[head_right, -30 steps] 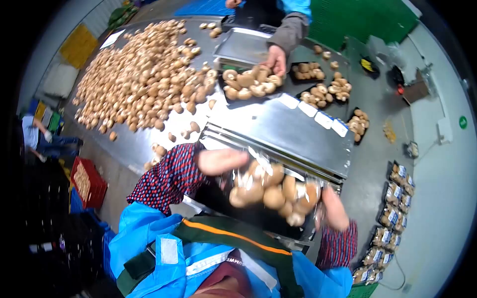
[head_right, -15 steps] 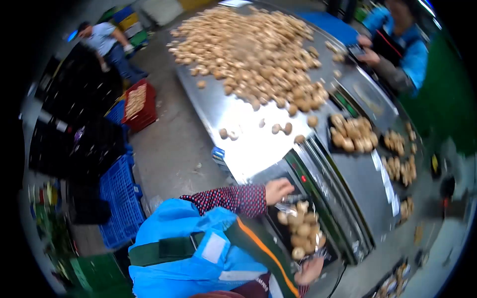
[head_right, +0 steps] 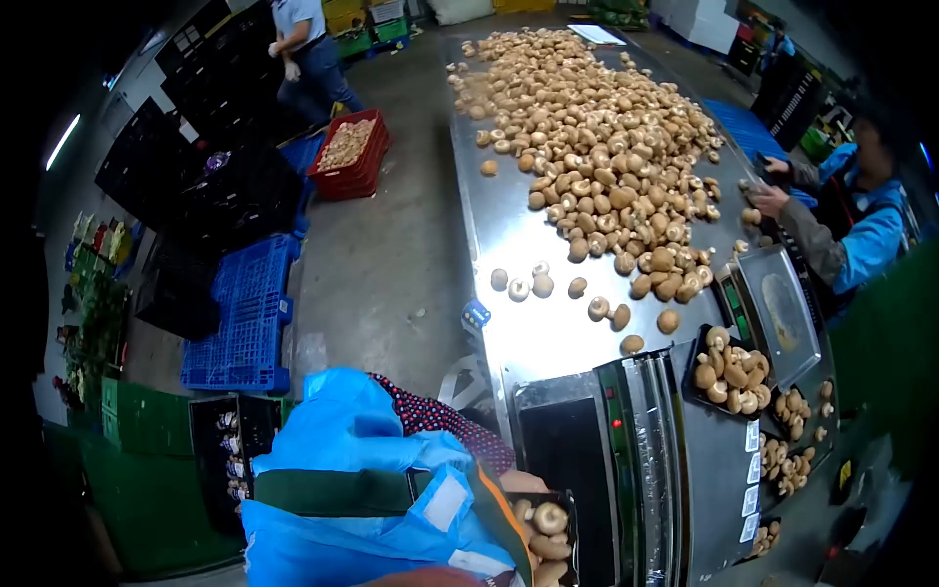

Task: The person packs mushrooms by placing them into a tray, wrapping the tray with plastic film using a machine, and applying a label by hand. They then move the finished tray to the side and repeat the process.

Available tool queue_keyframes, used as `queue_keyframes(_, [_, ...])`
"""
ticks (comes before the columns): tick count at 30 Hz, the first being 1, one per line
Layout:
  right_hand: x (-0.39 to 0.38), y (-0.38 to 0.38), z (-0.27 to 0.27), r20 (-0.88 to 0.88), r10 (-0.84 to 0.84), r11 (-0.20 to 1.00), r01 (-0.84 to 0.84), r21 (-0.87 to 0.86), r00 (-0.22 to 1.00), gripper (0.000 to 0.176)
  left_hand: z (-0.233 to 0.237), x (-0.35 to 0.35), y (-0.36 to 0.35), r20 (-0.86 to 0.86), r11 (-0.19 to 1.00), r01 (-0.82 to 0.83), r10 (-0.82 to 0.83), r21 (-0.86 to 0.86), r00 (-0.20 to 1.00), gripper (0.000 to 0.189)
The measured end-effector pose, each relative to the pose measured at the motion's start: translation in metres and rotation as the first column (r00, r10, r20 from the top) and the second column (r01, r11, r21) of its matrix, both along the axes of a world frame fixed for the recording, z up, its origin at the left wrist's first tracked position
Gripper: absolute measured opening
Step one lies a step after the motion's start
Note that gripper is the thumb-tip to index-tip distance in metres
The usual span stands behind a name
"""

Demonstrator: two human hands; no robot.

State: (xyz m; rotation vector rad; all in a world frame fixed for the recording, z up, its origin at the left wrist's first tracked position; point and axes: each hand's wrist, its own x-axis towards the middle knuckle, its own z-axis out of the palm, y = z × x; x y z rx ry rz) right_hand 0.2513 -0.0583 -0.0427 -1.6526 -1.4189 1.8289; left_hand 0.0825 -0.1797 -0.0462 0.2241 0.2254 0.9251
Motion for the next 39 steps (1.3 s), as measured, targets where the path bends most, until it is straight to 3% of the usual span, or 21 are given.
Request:
queue_keyframes(4, [0.027, -0.004, 0.031, -0.047, 0.059, 0.997, -0.057, 0.048, 0.997, 0.042, 0.039, -0.023, 0.030, 0.358, 0.981, 0.186, -0.152, -0.063, 0.921, 0.047])
queue_keyframes(7, [0.044, -0.003, 0.083, -0.086, 0.200, 0.977, -0.192, 0.096, 0.976, 0.047, 0.075, -0.055, 0.066, 0.171, 0.943, 0.317, -0.298, -0.099, 0.939, 0.063])
queue_keyframes(9, [0.041, 0.020, 0.124, -0.021, 0.381, 0.921, -0.378, 0.092, 0.924, 0.051, 0.058, -0.055, 0.095, 0.157, 0.835, 0.523, -0.547, 0.171, 0.822, 0.067])
queue_keyframes(11, [0.021, 0.071, 0.165, 0.261, 0.666, 0.730, -0.683, -0.031, 0.699, 0.048, 0.055, -0.069, 0.099, 0.194, 0.946, 0.323, -0.316, -0.007, 0.929, 0.067])
queue_keyframes(13, [0.008, 0.114, 0.182, 0.086, 0.666, 0.603, -0.602, 0.523, 0.741, 0.041, 0.054, -0.084, 0.103, 0.082, 0.987, 0.060, -0.048, -0.149, 0.995, 0.067])
queue_keyframes(14, [0.021, 0.155, 0.169, -0.015, 0.607, 0.652, -0.487, 0.581, 0.795, 0.037, 0.053, -0.086, 0.108, 0.014, 0.982, -0.043, 0.046, -0.184, 0.999, 0.067])
queue_keyframes(15, [0.039, 0.217, 0.157, 0.163, 0.534, 0.533, -0.479, 0.697, 0.830, 0.034, 0.052, -0.088, 0.115, -0.062, 0.971, -0.136, 0.127, -0.197, 0.990, 0.067])
queue_keyframes(17, [0.074, 0.322, 0.122, 0.013, 0.150, 0.750, -0.122, 0.651, 0.989, 0.041, 0.054, -0.094, 0.126, -0.159, 0.948, -0.247, 0.217, -0.199, 0.963, 0.068])
queue_keyframes(18, [0.098, 0.366, 0.095, 0.257, 0.094, 0.751, -0.238, 0.616, 0.962, 0.055, 0.055, -0.098, 0.126, -0.191, 0.940, -0.288, 0.253, -0.184, 0.948, 0.068])
queue_keyframes(19, [0.121, 0.409, 0.068, 0.490, 0.199, 0.861, -0.390, 0.327, 0.849, 0.071, 0.057, -0.104, 0.123, -0.218, 0.928, -0.329, 0.289, -0.175, 0.932, 0.068])
queue_keyframes(22, [0.123, 0.443, 0.011, 0.734, 0.148, 0.938, -0.330, 0.108, 0.663, 0.089, 0.064, -0.116, 0.121, -0.270, 0.897, -0.414, 0.366, -0.152, 0.891, 0.068])
queue_keyframes(23, [0.126, 0.452, 0.003, 0.730, 0.195, 0.939, -0.339, 0.054, 0.655, 0.080, 0.066, -0.117, 0.121, -0.278, 0.888, -0.434, 0.384, -0.148, 0.880, 0.069])
queue_keyframes(26, [0.115, 0.427, 0.053, 0.355, 0.309, 0.916, -0.376, 0.139, 0.883, 0.053, 0.075, -0.112, 0.125, -0.296, 0.865, -0.488, 0.438, -0.120, 0.849, 0.069])
queue_keyframes(27, [0.107, 0.410, 0.075, 0.428, 0.226, 0.897, -0.358, 0.260, 0.875, 0.042, 0.081, -0.108, 0.125, -0.288, 0.861, -0.496, 0.450, -0.109, 0.845, 0.069])
queue_keyframes(29, [0.100, 0.370, 0.094, 0.789, -0.001, 0.479, -0.692, 0.540, 0.615, 0.026, 0.095, -0.098, 0.125, -0.266, 0.845, -0.528, 0.491, -0.088, 0.830, 0.070])
queue_keyframes(30, [0.091, 0.334, 0.110, 0.623, -0.219, -0.129, -0.655, 0.745, 0.751, 0.018, 0.104, -0.090, 0.126, -0.239, 0.840, -0.536, 0.506, -0.082, 0.829, 0.070])
queue_keyframes(31, [0.073, 0.289, 0.152, 0.508, -0.301, -0.159, -0.568, 0.808, 0.807, 0.013, 0.112, -0.083, 0.125, -0.212, 0.830, -0.553, 0.528, -0.078, 0.822, 0.070])
queue_keyframes(32, [0.063, 0.247, 0.191, 0.405, -0.364, 0.029, -0.424, 0.905, 0.839, 0.017, 0.120, -0.076, 0.127, -0.184, 0.823, -0.562, 0.542, -0.080, 0.820, 0.071])
queue_keyframes(34, [0.057, 0.182, 0.239, -0.045, -0.093, 0.188, 0.062, 0.980, 0.995, 0.012, 0.129, -0.063, 0.129, -0.115, 0.822, -0.563, 0.553, -0.085, 0.825, 0.071])
queue_keyframes(36, [0.033, 0.140, 0.261, -0.117, 0.517, 0.425, -0.136, 0.895, 0.848, 0.011, 0.122, -0.050, 0.133, -0.007, 0.846, -0.521, 0.524, -0.117, 0.852, 0.072])
queue_keyframes(39, [-0.030, 0.101, 0.243, -0.029, 0.562, 0.737, -0.485, 0.471, 0.826, 0.028, 0.114, -0.037, 0.118, 0.171, 0.889, -0.428, 0.453, -0.164, 0.875, 0.065])
